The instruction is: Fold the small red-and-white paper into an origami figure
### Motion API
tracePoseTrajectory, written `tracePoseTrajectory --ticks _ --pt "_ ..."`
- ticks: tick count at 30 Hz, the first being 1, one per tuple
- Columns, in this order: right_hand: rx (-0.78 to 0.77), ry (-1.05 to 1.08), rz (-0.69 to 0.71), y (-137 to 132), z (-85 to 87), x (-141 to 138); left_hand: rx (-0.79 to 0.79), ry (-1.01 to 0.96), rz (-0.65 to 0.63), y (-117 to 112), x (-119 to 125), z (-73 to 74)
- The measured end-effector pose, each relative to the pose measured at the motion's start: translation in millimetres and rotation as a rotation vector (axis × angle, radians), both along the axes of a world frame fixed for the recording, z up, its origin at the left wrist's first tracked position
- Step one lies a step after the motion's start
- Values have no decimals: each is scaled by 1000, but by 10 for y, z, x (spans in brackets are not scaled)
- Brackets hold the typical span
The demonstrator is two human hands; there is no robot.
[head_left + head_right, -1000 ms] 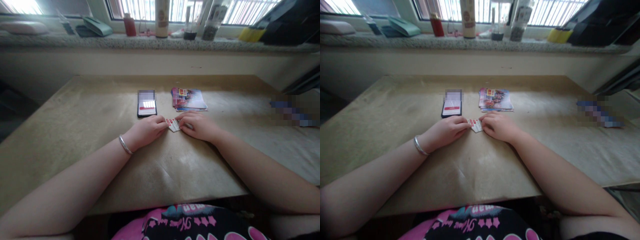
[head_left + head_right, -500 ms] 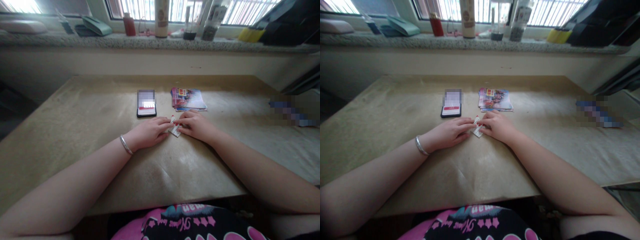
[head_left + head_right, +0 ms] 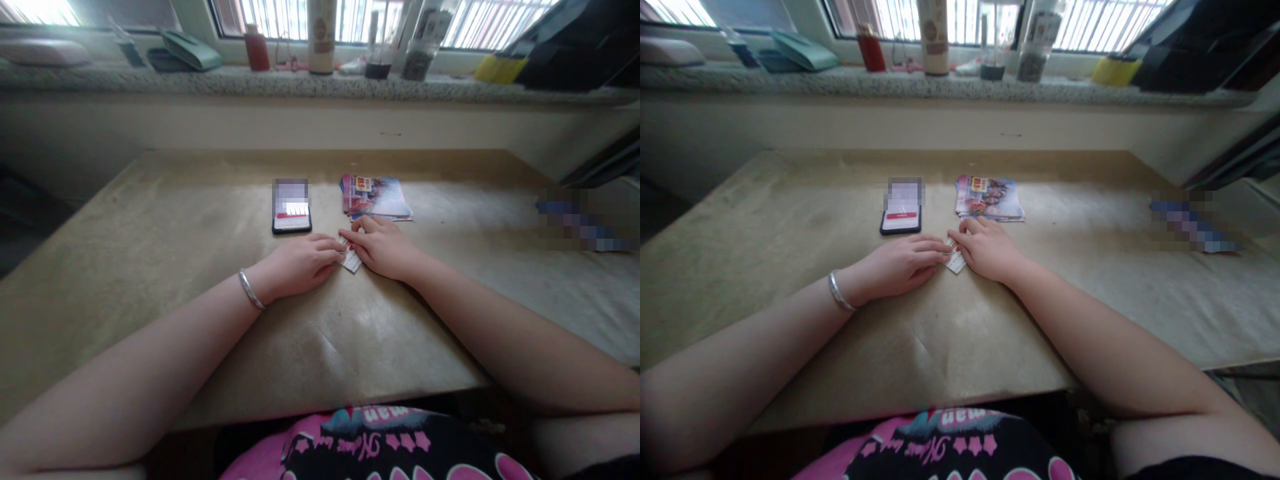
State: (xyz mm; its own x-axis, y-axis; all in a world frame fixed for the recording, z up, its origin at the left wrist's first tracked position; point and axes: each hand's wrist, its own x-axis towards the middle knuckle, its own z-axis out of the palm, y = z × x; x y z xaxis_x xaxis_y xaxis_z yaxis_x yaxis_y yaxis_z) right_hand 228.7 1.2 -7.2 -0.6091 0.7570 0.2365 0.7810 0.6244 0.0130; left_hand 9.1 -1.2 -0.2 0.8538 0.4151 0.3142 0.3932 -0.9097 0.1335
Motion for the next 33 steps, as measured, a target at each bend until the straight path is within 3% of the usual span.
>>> tracePoseTrajectory --ticks 12,21,33 --pt "17 37 -56 65 -55 -14 -3 99 65 -27 1 -12" --pt "-25 58 -64 56 -15 14 -26 75 1 37 -48 45" --pt "-111 16 -77 13 72 20 6 136 42 21 -76 101"
